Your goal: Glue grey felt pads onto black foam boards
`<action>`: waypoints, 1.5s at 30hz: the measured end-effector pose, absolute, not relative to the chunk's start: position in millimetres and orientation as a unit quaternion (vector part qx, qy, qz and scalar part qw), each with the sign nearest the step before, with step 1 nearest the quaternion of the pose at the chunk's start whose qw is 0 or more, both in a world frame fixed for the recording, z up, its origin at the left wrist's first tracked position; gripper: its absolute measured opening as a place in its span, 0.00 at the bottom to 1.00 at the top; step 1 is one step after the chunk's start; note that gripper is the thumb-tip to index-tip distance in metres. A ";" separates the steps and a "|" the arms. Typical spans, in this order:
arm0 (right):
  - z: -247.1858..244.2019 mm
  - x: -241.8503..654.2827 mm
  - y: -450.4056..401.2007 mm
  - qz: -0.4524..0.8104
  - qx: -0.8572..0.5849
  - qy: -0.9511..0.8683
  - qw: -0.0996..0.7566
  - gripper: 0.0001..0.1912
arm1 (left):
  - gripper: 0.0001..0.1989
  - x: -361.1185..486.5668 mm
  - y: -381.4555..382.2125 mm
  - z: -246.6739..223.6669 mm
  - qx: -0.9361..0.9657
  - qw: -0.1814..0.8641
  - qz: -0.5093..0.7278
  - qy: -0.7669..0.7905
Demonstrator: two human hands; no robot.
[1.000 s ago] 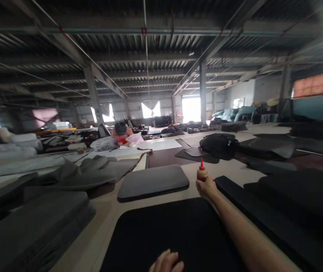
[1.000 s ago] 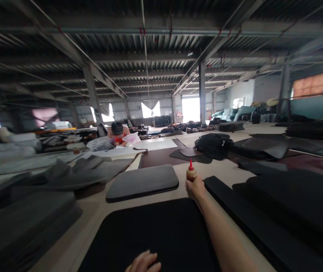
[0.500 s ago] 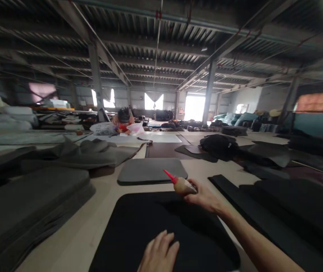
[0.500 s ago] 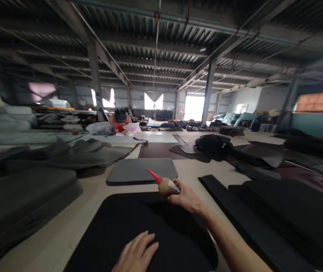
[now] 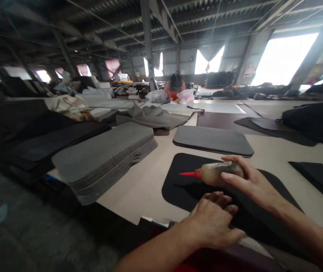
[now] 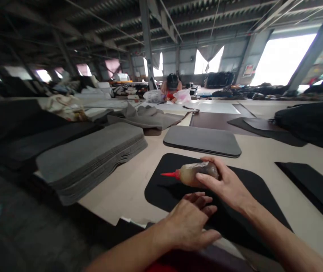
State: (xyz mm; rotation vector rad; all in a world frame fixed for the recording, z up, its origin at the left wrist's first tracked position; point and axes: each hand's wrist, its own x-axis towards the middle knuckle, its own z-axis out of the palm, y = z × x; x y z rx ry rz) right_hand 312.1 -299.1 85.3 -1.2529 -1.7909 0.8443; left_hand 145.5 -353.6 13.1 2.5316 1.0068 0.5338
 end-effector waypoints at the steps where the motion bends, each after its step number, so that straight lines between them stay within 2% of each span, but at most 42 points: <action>1: 83.1 307.3 -299.1 0.320 -0.488 -0.716 0.384 0.30 | 0.31 145.6 -353.3 13.4 0.898 0.181 0.187 0.354; 9: 81.9 274.9 -305.4 0.228 -0.362 -0.836 0.345 0.20 | 0.36 144.5 -354.3 12.5 0.893 0.190 0.226 0.339; 16: 78.3 266.5 -303.9 0.209 -0.315 -0.866 0.328 0.15 | 0.33 144.8 -354.3 21.3 0.890 0.195 0.220 0.348; 23: 77.3 261.6 -299.3 0.206 -0.316 -0.872 0.313 0.15 | 0.31 147.1 -352.8 12.4 0.893 0.179 0.238 0.339; 30: 78.1 250.8 -280.6 0.160 -0.279 -0.895 0.310 0.13 | 0.31 144.6 -353.5 18.1 0.892 0.234 0.157 0.353; 36: 84.7 239.5 -253.9 0.108 -0.309 -0.895 0.303 0.12 | 0.32 143.6 -353.9 14.1 0.902 0.176 0.192 0.345; 45: 86.3 242.8 -251.8 0.119 -0.334 -0.886 0.298 0.13 | 0.33 142.9 -355.9 13.5 0.901 0.170 0.205 0.343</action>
